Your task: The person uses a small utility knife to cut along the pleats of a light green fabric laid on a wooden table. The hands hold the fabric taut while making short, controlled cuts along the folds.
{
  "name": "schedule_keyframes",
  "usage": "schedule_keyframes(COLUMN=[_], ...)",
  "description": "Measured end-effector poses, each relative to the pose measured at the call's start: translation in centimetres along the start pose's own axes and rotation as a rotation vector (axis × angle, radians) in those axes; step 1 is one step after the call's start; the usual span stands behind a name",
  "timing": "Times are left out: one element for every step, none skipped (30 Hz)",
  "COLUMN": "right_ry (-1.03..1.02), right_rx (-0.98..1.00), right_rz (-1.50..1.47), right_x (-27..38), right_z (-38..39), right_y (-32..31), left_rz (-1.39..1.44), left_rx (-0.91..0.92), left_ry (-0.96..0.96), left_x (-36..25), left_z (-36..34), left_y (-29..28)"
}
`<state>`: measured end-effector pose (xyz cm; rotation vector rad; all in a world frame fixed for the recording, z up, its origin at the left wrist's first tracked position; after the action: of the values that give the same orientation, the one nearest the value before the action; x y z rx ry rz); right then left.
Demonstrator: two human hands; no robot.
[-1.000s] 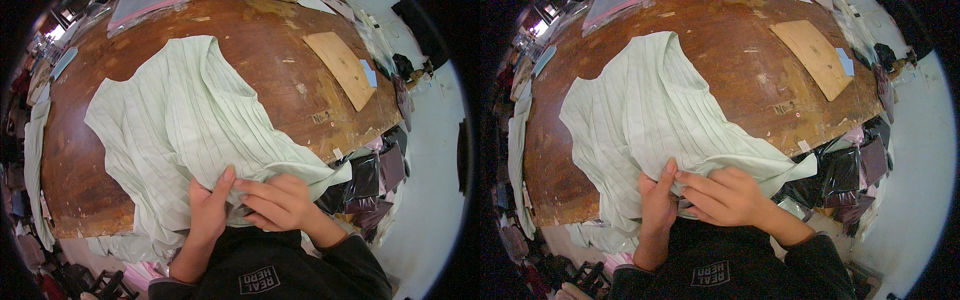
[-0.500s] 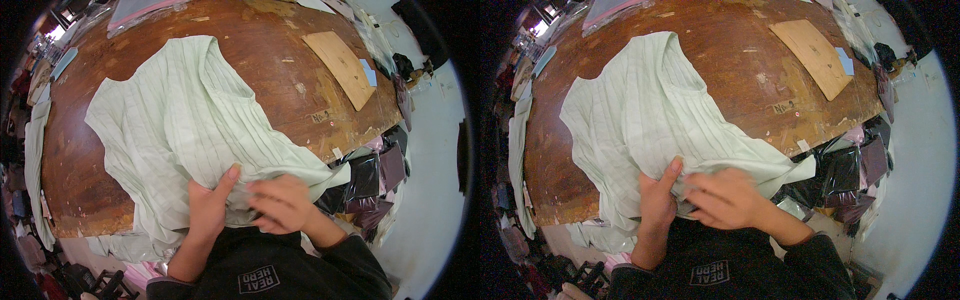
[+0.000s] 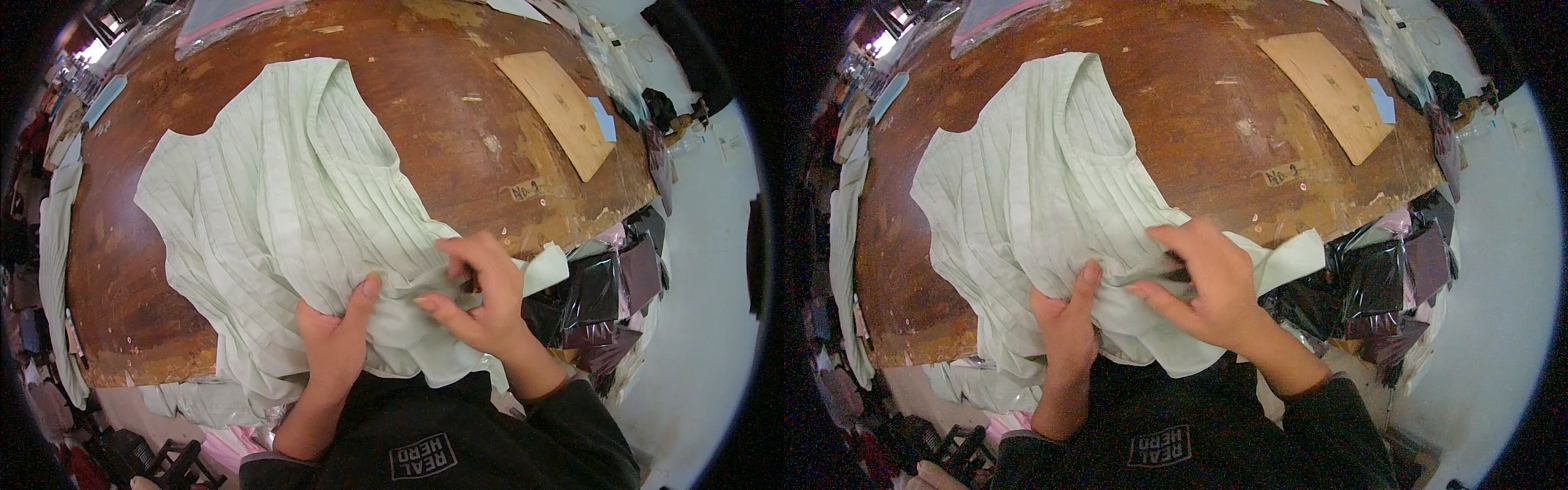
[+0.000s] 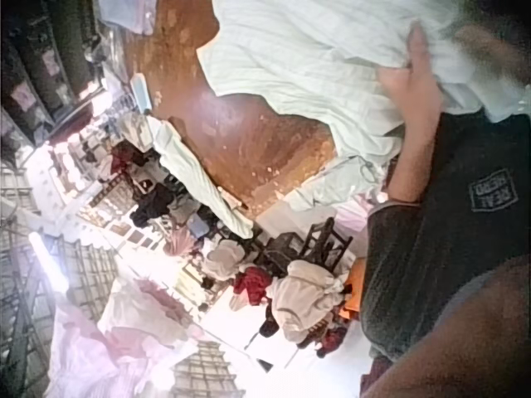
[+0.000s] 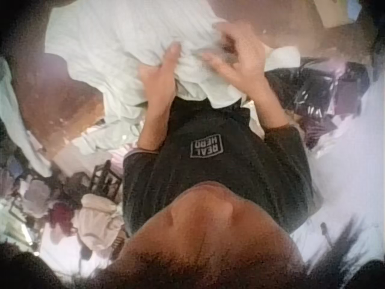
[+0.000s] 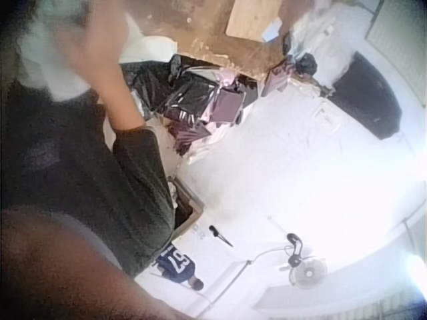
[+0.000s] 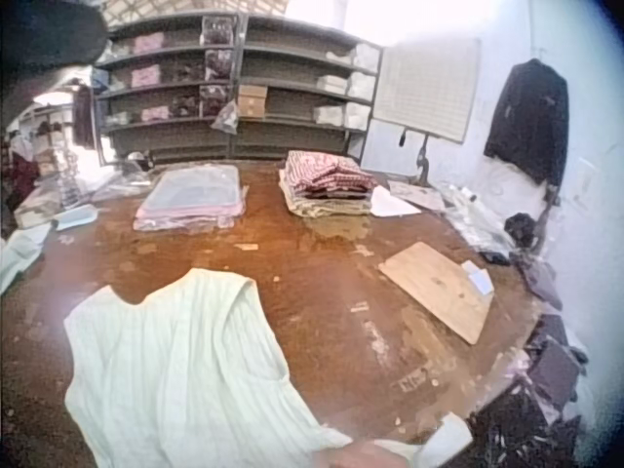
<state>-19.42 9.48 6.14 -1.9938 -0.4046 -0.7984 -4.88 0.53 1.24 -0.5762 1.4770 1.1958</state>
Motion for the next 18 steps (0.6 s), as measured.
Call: schedule_keyframes(right_ry=[-0.06,-0.121,-0.178,-0.219,-0.26,-0.306,-0.28,-0.253,-0.22,-0.177,-0.134,-0.095,-0.046,0.003,0.053,0.04,0.028,0.019], right_rx=[0.027,0.054,0.079,0.089,0.098,0.111,0.13,0.149,0.165,0.161,0.155,0.154,0.152,0.15,0.147,0.15,0.154,0.152], right_rz=[-0.009,-0.018,-0.023,-0.002,0.02,0.032,0.008,-0.015,-0.029,-0.068,-0.108,-0.156,-0.179,-0.201,-0.218,-0.217,-0.217,-0.21], right_x=[0.2,0.5,0.5,0.4,0.1,0.1,0.1,0.2,0.0,-0.1,-0.2,-0.1,0.0,0.0,-0.1,-0.1,-0.2,-0.3], right_z=[-0.4,-0.8,-1.1,-1.2,-1.2,-1.3,-1.3,-1.2,-1.0,-1.0,-1.1,-1.2,-1.4,-1.5,-1.6,-1.7,-1.9,-1.9], right_y=[0.2,0.4,0.6,0.8,1.0,1.3,1.5,1.6,1.5,1.5,1.4,1.4,1.3,0.9,0.5,0.3,0.1,-0.1], left_rz=[-0.005,-0.03,-0.053,-0.075,-0.106,-0.142,-0.177,-0.176,-0.17,-0.162,-0.175,-0.194,-0.212,-0.202,-0.187,-0.173,-0.176,-0.174], left_rx=[0.006,0.02,0.038,0.056,0.065,0.064,0.064,0.07,0.087,0.103,0.114,0.115,0.117,0.111,0.109,0.106,0.11,0.123], left_ry=[0.004,0.001,-0.004,-0.01,-0.013,-0.012,-0.012,-0.004,0.001,0.006,0.026,0.048,0.069,0.069,0.069,0.069,0.052,0.034], left_x=[-0.2,-0.4,-0.4,-0.3,-0.2,-0.3,-0.4,-0.6,-0.6,-0.6,-0.5,-0.7,-0.8,-0.9,-0.8,-0.8,-0.7,-0.5], left_z=[0.1,0.1,0.0,0.0,0.1,0.1,0.2,0.2,0.2,0.2,0.2,0.2,0.2,0.2,0.1,0.1,0.2,0.2], left_y=[0.0,-0.1,-0.2,-0.2,-0.2,-0.4,-0.6,-0.6,-0.4,-0.2,-0.1,-0.2,-0.2,-0.3,-0.3,-0.4,-0.5,-0.6])
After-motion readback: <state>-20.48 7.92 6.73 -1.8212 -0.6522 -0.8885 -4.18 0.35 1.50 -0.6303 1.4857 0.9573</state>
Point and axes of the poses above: each hand's wrist, its own z-axis away from the middle knuckle, its own y-axis out of the palm, x = y × z, the point moved 2 cm from there along -z, towards the middle knuckle, and after that the axes turned 3 degrees about y, right-handed, at the moved point
